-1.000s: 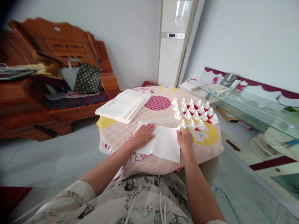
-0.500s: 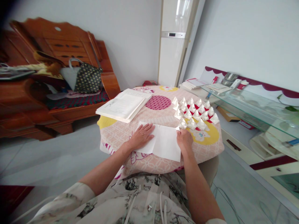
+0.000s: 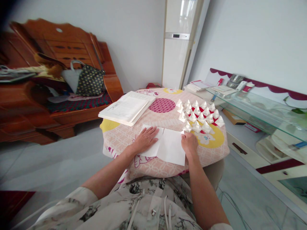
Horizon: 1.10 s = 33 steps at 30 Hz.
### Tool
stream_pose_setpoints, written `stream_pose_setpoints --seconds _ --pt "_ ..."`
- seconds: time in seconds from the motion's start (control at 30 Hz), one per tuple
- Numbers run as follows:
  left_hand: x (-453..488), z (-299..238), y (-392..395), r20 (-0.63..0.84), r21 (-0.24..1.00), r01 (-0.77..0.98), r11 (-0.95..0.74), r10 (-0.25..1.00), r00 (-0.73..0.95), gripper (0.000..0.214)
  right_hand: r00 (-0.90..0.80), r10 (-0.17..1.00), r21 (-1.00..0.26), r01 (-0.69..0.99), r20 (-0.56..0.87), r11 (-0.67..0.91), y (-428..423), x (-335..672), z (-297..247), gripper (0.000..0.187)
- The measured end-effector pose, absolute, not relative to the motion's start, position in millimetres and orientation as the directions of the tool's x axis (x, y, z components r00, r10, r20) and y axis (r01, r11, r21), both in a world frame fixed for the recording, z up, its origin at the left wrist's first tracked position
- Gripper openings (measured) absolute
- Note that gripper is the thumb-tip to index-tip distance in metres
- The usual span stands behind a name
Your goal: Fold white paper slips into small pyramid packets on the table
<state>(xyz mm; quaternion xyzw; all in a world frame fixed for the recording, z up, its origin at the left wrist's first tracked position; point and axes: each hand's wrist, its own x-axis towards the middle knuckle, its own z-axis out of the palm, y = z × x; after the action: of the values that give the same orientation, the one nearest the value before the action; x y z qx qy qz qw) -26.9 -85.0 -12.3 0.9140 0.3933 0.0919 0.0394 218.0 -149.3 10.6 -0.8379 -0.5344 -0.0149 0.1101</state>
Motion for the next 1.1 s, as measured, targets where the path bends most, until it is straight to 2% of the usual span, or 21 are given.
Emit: stream_pose_setpoints --seconds 0.17,0.27,0.37,0.63,0.8,1.0,1.1 --pt "-26.2 -10.6 -85.9 0.135 0.143 0.714 -0.686 0.728 0.672 0.055 0.418 0.894 -0.255 0.893 0.159 -0.372 -151.7 224.3 10.2 0.042" --pt "-26.1 -9.7 -86.5 0.139 0.149 0.712 -0.686 0.727 0.672 0.055 0.418 0.900 -0.338 0.871 0.125 -0.358 -157.5 226.7 11.2 0.049" --pt "-25.9 -9.5 -86.6 0.129 0.155 0.714 -0.682 0.731 0.670 0.055 0.424 0.902 -0.385 0.847 0.076 -0.365 -165.4 223.8 11.5 0.047" --pt "-25.6 -10.5 -85.9 0.146 0.152 0.714 -0.684 0.730 0.668 0.056 0.453 0.878 -0.266 0.875 0.157 -0.404 -176.3 209.5 8.9 0.039" --pt "-25.7 -9.4 -86.3 0.139 0.156 0.716 -0.680 0.733 0.666 0.055 0.448 0.883 -0.222 0.883 0.141 -0.413 -174.7 210.5 9.9 0.039" --pt "-25.7 -9.4 -86.1 0.136 0.159 0.716 -0.680 0.733 0.666 0.055 0.453 0.881 -0.235 0.879 0.138 -0.415 -174.6 210.6 11.7 0.039" --pt "-25.5 -8.6 -86.5 0.136 0.158 0.717 -0.679 0.734 0.665 0.055 0.449 0.884 -0.285 0.871 0.129 -0.400 -176.7 212.9 12.7 0.041"
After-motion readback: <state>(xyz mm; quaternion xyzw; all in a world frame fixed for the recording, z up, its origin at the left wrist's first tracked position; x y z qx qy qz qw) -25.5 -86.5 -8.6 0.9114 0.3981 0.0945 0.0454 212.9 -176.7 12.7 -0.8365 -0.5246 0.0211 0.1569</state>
